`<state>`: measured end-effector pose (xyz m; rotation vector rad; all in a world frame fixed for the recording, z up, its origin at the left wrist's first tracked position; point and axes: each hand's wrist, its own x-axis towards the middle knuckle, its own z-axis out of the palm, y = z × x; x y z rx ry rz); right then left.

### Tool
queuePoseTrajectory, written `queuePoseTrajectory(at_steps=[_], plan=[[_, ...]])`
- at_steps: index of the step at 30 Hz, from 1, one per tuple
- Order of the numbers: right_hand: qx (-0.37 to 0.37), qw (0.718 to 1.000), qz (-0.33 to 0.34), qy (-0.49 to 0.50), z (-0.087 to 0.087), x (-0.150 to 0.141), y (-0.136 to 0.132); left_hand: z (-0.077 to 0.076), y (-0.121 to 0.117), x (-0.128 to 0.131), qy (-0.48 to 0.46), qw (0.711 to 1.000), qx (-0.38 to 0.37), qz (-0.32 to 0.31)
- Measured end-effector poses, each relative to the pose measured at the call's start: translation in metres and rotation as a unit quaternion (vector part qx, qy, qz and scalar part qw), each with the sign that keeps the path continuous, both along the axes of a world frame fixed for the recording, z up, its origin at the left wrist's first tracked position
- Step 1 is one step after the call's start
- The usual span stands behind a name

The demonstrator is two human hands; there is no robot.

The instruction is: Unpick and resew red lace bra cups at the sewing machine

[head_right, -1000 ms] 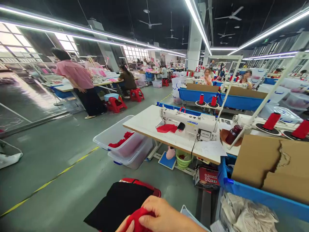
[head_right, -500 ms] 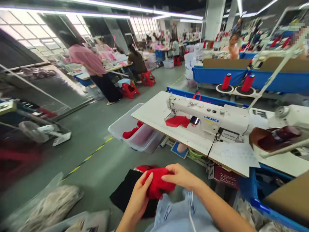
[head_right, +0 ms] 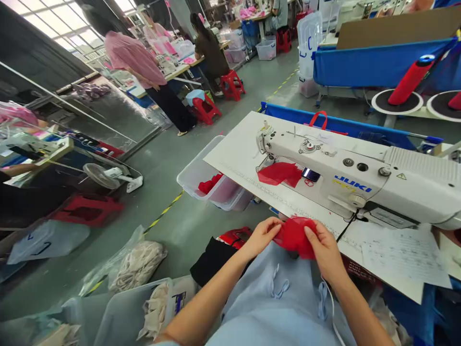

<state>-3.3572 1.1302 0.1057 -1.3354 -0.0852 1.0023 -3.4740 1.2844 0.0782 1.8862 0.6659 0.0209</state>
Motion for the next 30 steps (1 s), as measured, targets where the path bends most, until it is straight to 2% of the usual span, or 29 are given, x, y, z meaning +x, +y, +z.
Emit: queuePoseTrajectory(at_steps=[1, 4, 8, 11, 17, 22, 27, 30], plan=[[-0.009, 0.999, -0.035, 0.006, -0.001, 0.009, -0.003, -0.007, 0.015, 0.013, 0.023, 0.997, 0.068, -0.033], [-0.027, 0.992, -0.116, 0.026, -0.005, 0.031, -0.007, -0.03, 0.066, 0.053, 0.047, 0.986, 0.149, -0.059], [-0.042, 0.987, -0.145, 0.06, -0.007, 0.045, -0.004, -0.061, 0.127, 0.102, 0.045, 0.972, 0.205, -0.104], [-0.062, 0.982, -0.151, 0.09, 0.0, 0.048, 0.001, -0.078, 0.155, 0.122, 0.035, 0.964, 0.229, -0.129], [-0.064, 0.978, -0.187, 0.068, 0.019, 0.053, 0.007, -0.096, 0.176, 0.123, 0.014, 0.959, 0.241, -0.15], [-0.077, 0.966, -0.246, 0.034, 0.029, 0.048, 0.004, -0.098, 0.182, 0.116, -0.007, 0.963, 0.223, -0.152], [-0.097, 0.943, -0.313, 0.064, 0.04, 0.046, 0.0, -0.103, 0.187, 0.112, -0.004, 0.968, 0.197, -0.153], [-0.086, 0.935, -0.337, 0.076, 0.044, 0.042, -0.003, -0.098, 0.185, 0.111, -0.018, 0.969, 0.195, -0.153]])
